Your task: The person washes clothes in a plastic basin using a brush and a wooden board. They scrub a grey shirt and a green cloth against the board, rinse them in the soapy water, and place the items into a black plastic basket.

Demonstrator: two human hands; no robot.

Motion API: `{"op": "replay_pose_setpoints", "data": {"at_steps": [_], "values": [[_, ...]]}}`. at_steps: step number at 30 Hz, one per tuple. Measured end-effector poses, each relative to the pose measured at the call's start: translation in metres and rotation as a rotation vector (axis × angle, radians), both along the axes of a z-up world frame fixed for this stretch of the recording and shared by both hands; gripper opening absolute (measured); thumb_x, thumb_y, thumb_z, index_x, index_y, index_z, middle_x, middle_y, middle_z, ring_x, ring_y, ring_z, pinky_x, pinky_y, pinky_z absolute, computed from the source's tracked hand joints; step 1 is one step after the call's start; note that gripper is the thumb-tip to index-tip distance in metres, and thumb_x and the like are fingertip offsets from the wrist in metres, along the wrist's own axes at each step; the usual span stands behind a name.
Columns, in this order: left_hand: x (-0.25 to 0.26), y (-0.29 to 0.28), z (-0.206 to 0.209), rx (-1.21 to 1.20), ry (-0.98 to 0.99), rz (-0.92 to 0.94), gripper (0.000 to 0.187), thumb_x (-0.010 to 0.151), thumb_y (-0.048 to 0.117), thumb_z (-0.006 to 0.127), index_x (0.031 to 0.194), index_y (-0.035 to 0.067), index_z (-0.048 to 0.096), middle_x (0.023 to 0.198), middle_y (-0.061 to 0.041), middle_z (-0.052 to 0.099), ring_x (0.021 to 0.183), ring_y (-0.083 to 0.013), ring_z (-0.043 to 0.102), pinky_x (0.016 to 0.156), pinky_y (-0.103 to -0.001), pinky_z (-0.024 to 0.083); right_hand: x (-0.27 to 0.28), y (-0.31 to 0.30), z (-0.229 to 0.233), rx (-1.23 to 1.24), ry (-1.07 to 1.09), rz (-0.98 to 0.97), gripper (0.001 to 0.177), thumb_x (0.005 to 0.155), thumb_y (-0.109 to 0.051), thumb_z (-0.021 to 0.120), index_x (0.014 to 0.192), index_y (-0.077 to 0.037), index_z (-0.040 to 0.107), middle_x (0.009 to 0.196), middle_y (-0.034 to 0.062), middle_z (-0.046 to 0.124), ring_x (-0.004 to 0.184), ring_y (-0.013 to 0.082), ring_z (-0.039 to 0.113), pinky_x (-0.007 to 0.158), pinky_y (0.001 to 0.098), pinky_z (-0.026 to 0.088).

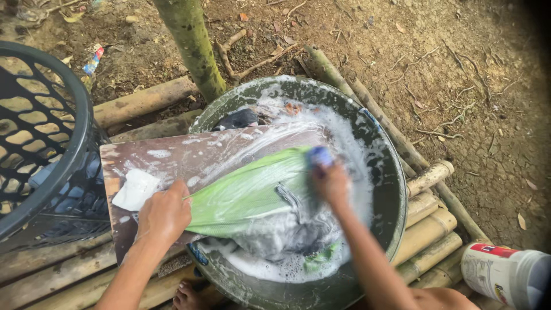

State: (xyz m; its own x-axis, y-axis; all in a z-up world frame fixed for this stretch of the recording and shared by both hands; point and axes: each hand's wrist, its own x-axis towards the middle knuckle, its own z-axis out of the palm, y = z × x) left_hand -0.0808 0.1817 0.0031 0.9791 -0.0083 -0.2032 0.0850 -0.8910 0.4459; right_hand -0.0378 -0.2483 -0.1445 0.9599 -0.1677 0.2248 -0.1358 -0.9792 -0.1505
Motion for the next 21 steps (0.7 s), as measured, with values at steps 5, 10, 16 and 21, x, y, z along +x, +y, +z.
{"op": "replay_pose_setpoints", "data": {"at_steps": [5,10,16,21], "values": [[0.01,-0.024,-0.003,0.117,0.355,-0.164,0.041,0.081,0.054,0.078,0.094,0.015,0.074,0.074,-0.01,0.072,0.075,-0.0292,0.071,0.075,-0.048,0.055,0.054,-0.107,0.047,0.336,0.135,-0.239,0.056,0.091,-0.06,0.072,0.142,-0.037,0.069,0.125,0.0185,0.075,0.116,0.0313,0.075,0.102,0.0411,0.059],[0.012,-0.09,-0.024,-0.295,0.224,-0.409,0.04,0.094,0.041,0.07,0.096,0.002,0.07,0.101,-0.015,0.067,0.09,-0.0246,0.067,0.08,-0.04,0.053,0.044,-0.014,0.113,0.163,0.394,0.28,0.132,0.057,-0.049,0.098,0.161,-0.021,0.022,0.167,0.0215,0.013,0.152,0.0408,0.018,0.119,0.0551,0.026],[0.017,-0.122,0.046,-1.881,0.347,-0.308,0.028,0.104,0.021,0.057,0.12,0.0,0.066,0.116,-0.016,0.068,0.101,-0.0257,0.068,0.09,-0.045,0.053,0.006,-0.012,0.123,0.386,0.433,0.59,0.117,0.051,-0.038,0.1,0.15,-0.01,0.043,0.157,0.0208,0.037,0.148,0.0355,0.031,0.122,0.0496,0.026],[0.021,-0.131,0.061,-1.954,0.375,-0.009,0.032,0.101,0.023,0.06,0.122,0.0,0.065,0.117,-0.017,0.067,0.102,-0.0268,0.067,0.091,-0.045,0.053,-0.032,-0.043,0.129,1.03,0.241,0.58,0.073,0.067,-0.027,0.093,0.132,-0.001,0.074,0.142,0.0187,0.07,0.146,0.0302,0.053,0.125,0.0438,0.036]]}}
